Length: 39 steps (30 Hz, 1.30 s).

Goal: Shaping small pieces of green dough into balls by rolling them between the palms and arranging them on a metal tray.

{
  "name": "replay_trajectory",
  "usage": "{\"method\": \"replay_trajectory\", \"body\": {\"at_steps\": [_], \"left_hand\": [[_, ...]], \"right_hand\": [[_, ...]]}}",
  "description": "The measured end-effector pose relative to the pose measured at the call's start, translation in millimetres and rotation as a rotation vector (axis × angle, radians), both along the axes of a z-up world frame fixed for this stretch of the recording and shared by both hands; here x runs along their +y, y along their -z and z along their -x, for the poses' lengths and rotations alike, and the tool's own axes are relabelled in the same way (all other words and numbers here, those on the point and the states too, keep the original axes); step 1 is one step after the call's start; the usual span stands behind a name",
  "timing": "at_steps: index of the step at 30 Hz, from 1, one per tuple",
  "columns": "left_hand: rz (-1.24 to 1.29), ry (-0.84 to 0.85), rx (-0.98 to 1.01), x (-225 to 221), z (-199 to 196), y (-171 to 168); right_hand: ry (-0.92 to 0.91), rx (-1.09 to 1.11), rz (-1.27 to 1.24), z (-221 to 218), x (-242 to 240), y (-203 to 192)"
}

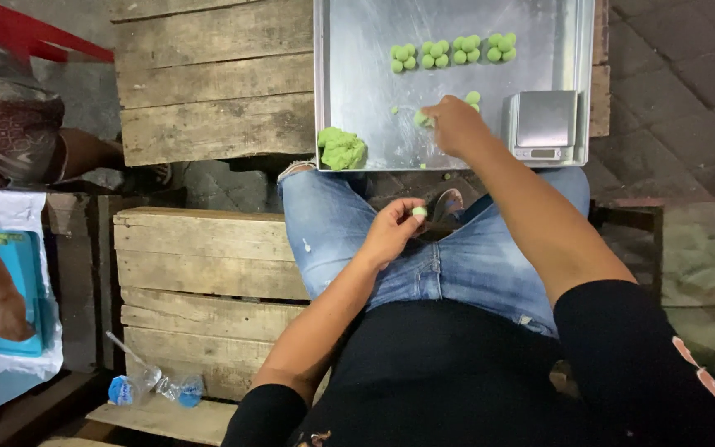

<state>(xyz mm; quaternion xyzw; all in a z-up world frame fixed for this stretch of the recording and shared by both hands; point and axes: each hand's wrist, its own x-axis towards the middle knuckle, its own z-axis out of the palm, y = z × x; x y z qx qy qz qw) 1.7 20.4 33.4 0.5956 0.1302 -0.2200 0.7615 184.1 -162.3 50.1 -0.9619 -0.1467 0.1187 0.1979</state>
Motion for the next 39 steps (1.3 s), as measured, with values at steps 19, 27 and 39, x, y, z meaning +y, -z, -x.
{"method": "replay_trajectory", "body": {"at_steps": [19, 27, 39], "left_hand": [[-0.116, 0.048, -0.428, -6.7, 64.2, -17.3], [-0.091, 0.065, -0.289, -18.2, 42.5, -22.1], [-0.402, -0.045, -0.093, -32.2, 19.8, 7.1]], "right_hand": [[0.182, 0.155, -0.802, 238.0, -22.7, -20.4], [0.324, 0.313, -1.114, 221.4, -16.5, -2.6], [0.263, -0.07, -0.487, 216.9, -3.7, -8.6]]}}
